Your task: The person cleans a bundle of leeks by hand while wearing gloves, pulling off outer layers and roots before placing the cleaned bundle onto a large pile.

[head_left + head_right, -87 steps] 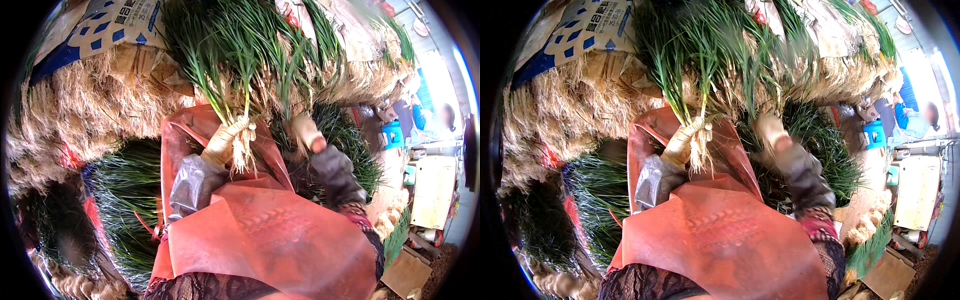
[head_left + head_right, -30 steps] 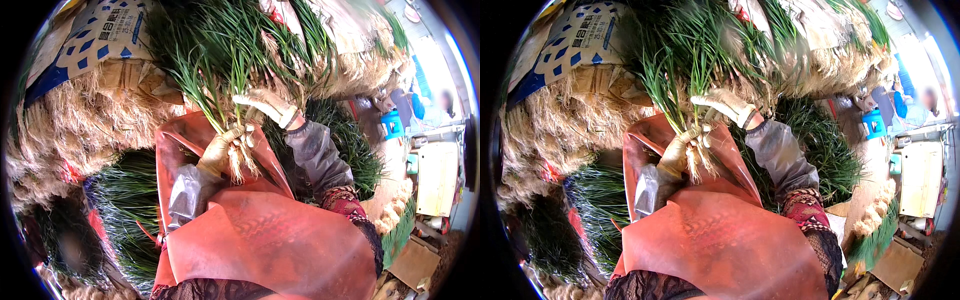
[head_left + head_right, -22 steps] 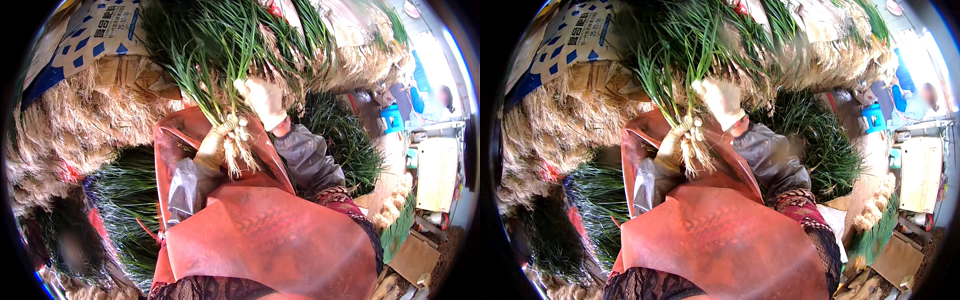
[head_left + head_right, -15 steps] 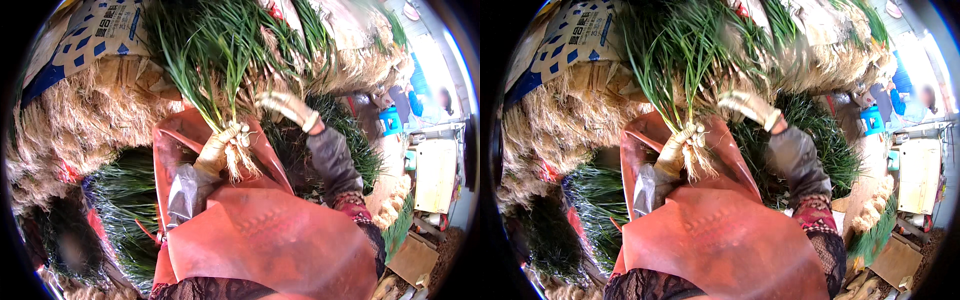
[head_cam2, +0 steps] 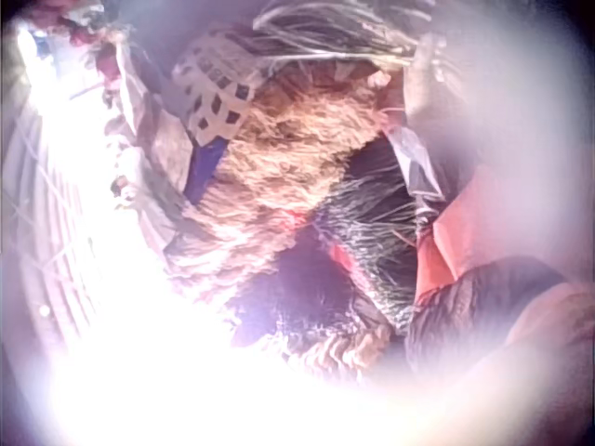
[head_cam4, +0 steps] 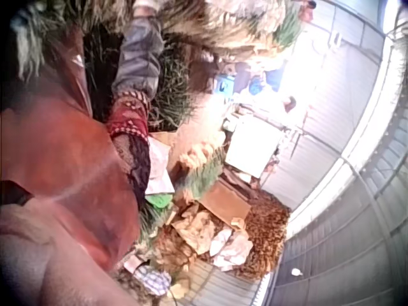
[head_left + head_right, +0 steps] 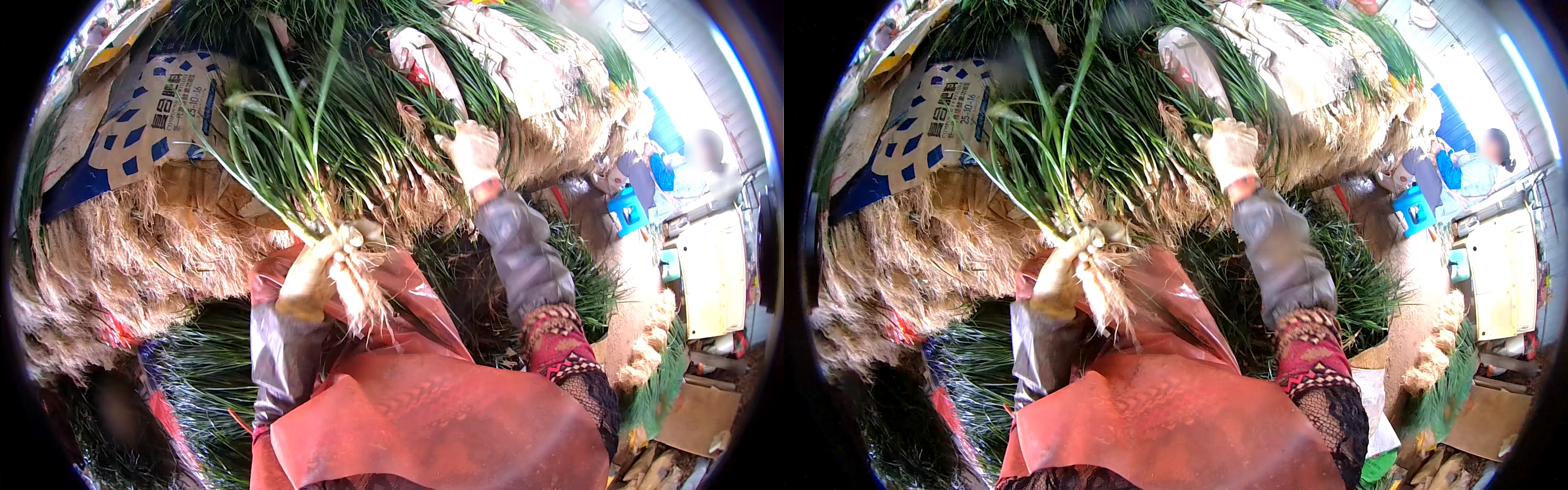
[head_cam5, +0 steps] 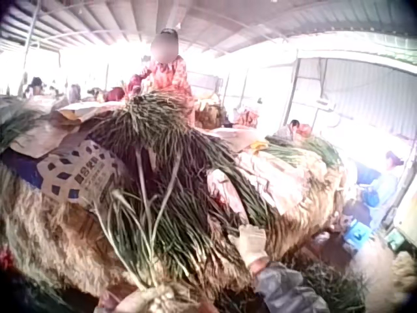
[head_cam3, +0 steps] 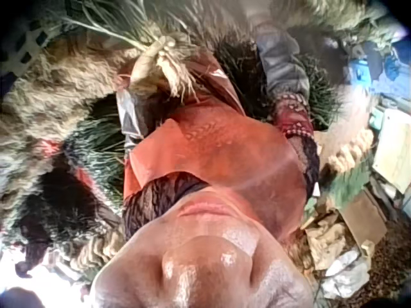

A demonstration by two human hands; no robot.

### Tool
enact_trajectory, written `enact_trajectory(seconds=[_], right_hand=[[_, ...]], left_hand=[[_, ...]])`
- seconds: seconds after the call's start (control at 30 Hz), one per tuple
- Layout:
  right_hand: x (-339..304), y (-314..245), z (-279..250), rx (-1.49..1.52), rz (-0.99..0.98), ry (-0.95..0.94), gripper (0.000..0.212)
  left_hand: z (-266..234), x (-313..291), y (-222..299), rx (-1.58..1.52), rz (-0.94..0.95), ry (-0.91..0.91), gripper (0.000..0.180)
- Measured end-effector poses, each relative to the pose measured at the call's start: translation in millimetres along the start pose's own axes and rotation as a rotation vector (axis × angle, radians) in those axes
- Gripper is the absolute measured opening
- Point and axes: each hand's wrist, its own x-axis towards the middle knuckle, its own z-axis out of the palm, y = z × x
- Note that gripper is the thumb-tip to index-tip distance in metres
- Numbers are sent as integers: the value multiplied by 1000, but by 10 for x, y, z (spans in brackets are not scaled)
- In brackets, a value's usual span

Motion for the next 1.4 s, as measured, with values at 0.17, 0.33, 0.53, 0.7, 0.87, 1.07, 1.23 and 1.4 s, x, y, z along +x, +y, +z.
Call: enact_trajectory(seconds=[0.17,0.33,0.53,0.7,0.87,1.07,1.23,1.4], right_hand=[[-262,-229,160,644,195,-255,22],[-1053,-981,-478,1016,-212,-196,18],[-1117,-792,-551,1660,485,-11,25],[-626,-721,-523,1886,685,-904,32],[-572,-879,-751,1817,293,-804,30],[-1067,-1280,-843,1214,109,-715,38],[-1034,-1107,-1123,1303,144,-800,27],[-853,-736,-830,988,111,-34,20]], left_hand=[[-146,502,-322,-157,-173,113,37],[-315,556,-859,-131,-211,248,21],[-157,413,-758,-188,-228,131,21],[-13,334,-502,-32,-215,131,21],[-63,251,-419,97,-119,265,32],[-159,65,-623,21,-176,370,18],[-357,89,-886,-16,-47,264,19],[-227,-63,-810,-189,-87,169,28]])
